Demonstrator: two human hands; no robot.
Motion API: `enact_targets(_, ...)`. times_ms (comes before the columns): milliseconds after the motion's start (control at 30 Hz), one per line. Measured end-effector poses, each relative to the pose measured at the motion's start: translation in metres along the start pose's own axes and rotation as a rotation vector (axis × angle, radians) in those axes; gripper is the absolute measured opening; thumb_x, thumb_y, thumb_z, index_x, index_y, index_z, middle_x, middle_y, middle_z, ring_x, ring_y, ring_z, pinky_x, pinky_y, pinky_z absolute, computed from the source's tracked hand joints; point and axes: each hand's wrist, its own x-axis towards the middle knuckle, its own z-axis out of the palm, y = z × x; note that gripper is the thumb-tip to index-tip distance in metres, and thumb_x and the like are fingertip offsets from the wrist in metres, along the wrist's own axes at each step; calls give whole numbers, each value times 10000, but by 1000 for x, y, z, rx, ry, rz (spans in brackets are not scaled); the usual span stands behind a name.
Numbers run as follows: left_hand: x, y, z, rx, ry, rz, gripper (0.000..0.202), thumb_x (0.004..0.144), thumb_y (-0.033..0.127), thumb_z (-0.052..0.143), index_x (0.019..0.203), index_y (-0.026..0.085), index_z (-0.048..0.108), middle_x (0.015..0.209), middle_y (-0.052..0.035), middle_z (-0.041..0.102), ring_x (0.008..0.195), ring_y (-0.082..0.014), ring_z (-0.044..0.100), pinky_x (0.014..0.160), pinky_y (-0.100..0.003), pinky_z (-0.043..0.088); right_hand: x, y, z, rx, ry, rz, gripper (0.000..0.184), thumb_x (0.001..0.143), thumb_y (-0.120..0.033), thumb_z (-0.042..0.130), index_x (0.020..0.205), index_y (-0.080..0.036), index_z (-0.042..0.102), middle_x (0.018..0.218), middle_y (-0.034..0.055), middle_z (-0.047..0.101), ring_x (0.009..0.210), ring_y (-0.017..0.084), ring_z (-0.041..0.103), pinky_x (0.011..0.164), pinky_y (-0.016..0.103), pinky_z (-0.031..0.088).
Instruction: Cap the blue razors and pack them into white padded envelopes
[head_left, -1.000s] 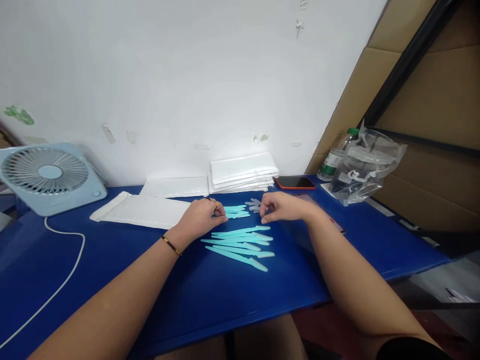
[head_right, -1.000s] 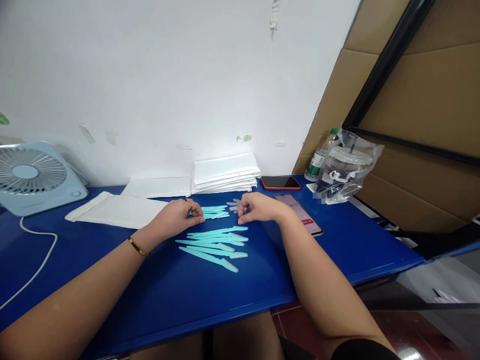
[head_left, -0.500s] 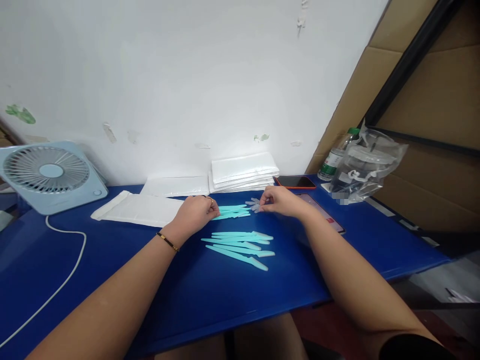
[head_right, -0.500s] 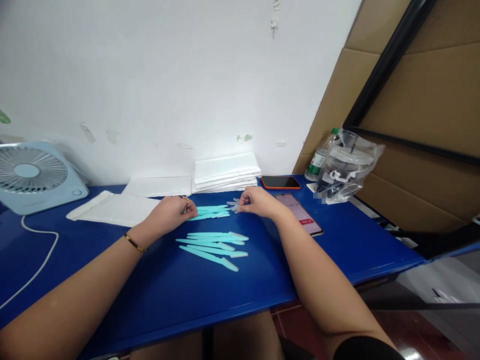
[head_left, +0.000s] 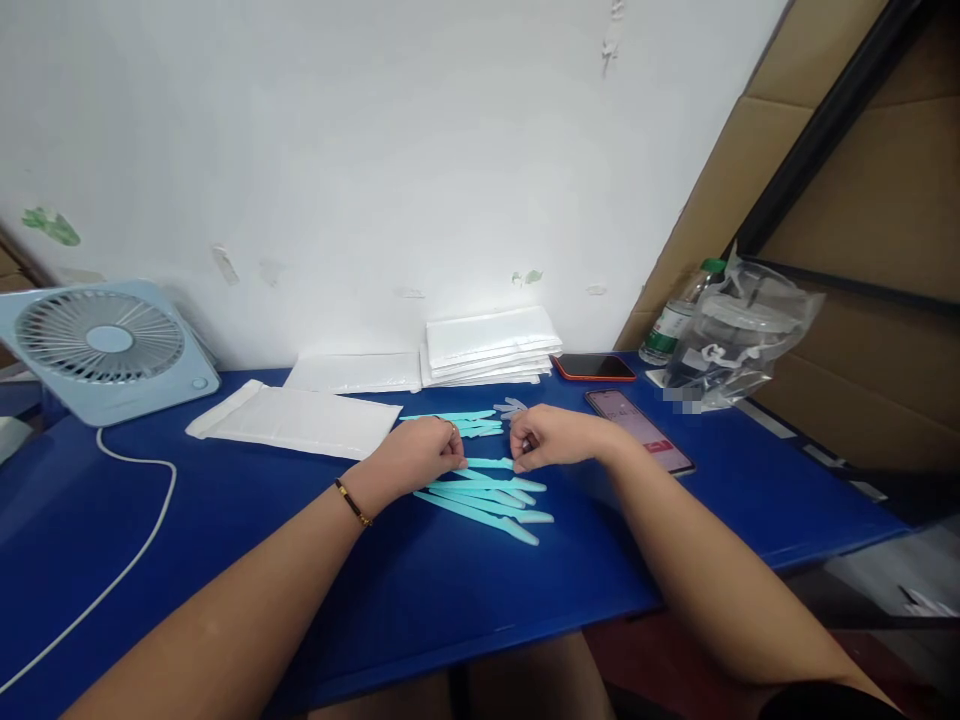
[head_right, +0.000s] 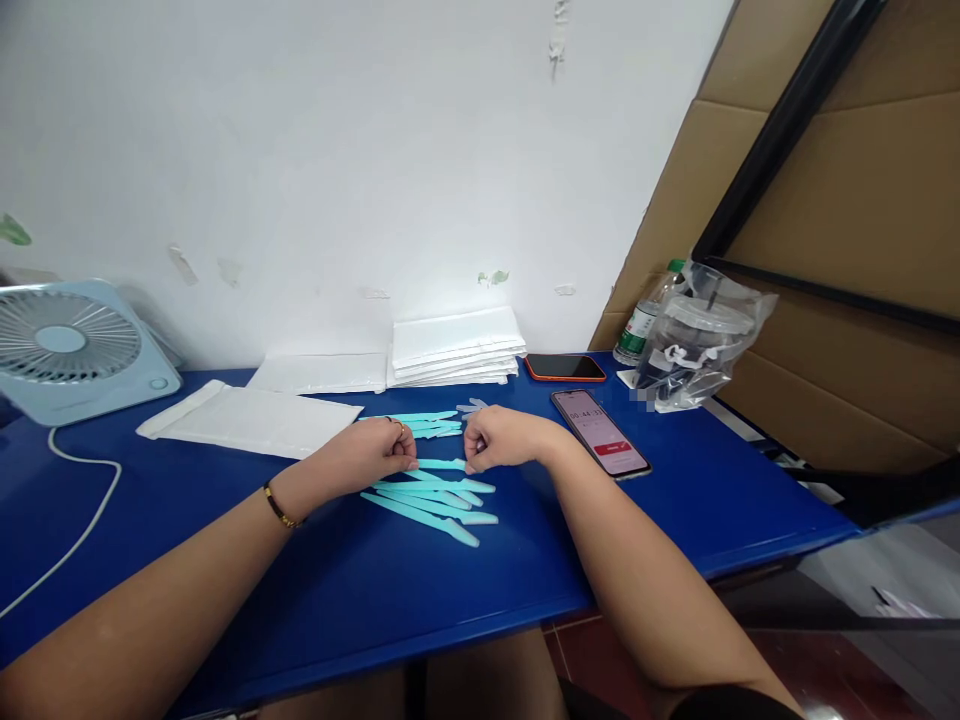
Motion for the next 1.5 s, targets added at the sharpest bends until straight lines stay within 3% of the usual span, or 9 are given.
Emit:
enact_targets(233, 2, -20, -14, 13, 150, -138, 169, 731, 381, 579, 733, 221, 631, 740, 2, 652, 672, -154, 578, 539, -240, 358, -5, 21, -11, -86, 337, 146, 151, 740, -304, 622, 748, -158, 659, 823, 50, 605, 722, 151, 542, 613, 239, 387)
enact_targets(333, 1, -19, -15, 15, 175, -60, 253, 697, 445, 614, 831, 233, 644, 847, -3, 643, 746, -163, 581, 588, -241, 381, -6, 24, -13, -90, 399, 186, 173, 708, -328, 656, 753, -161, 668, 819, 48, 611, 732, 156, 547, 626, 243, 389)
enact_targets(433, -2, -12, -13, 0, 33, 99, 264, 694, 481, 615, 806, 247, 666, 873, 1, 636, 765, -160, 578, 613, -237, 390, -8, 17, -13, -43, 359, 141, 158, 747, -306, 612, 754, -160, 673, 816, 45, 616, 713, 146, 553, 617, 240, 392)
enact_targets(533, -4, -6, -10, -4, -73, 112, 226, 694, 453, 622, 740, 236, 668, 807, 1, 643, 701, -149, 573, 570, -230, 379, -9, 6, -12, 6, 264, 76, 183, 754, -327, 612, 769, -160, 685, 822, 44, 626, 710, 144, 558, 615, 242, 398)
enact_targets(733, -2, -7, -9, -29, -18, -5, 215, 743, 408, 564, 707, 214, 647, 701, -2, 650, 612, -138, 563, 493, -232, 339, -7, 1, -9, 93, 37, 13, 279, 714, -436, 654, 803, -177, 706, 688, 14, 638, 631, 139, 543, 559, 239, 376)
enact_targets(933, -1, -15, -17, -42, 32, -30, 246, 753, 439, 542, 715, 212, 631, 678, 5, 642, 610, -144, 560, 501, -235, 342, -5, 10, -8, 171, 90, 87, 251, 712, -395, 641, 750, -153, 693, 625, -3, 627, 564, 113, 528, 533, 226, 380)
enact_targets(1167, -2, -16, -19, 22, 155, -33, 346, 698, 516, 584, 872, 222, 634, 874, -16, 636, 758, -171, 579, 586, -243, 381, -12, 21, -20, 59, 322, 275, 262, 665, -394, 672, 773, -159, 710, 680, 29, 669, 617, 137, 561, 551, 230, 388)
enact_targets(1367, -6, 7, -3, 15, -20, 99, 320, 675, 514, 610, 789, 219, 661, 796, -17, 646, 705, -160, 567, 569, -240, 367, -10, -2, -7, 46, -38, 97, 293, 598, -436, 729, 747, -186, 697, 656, 3, 637, 595, 135, 547, 532, 233, 370)
enact_targets(1500, -4, 6, 0, 17, -59, 62, 240, 710, 448, 590, 713, 217, 655, 714, -3, 648, 626, -142, 549, 511, -239, 329, -2, -10, 2, -25, -79, 60, 207, 658, -372, 703, 734, -181, 678, 655, 5, 619, 582, 129, 530, 531, 235, 354)
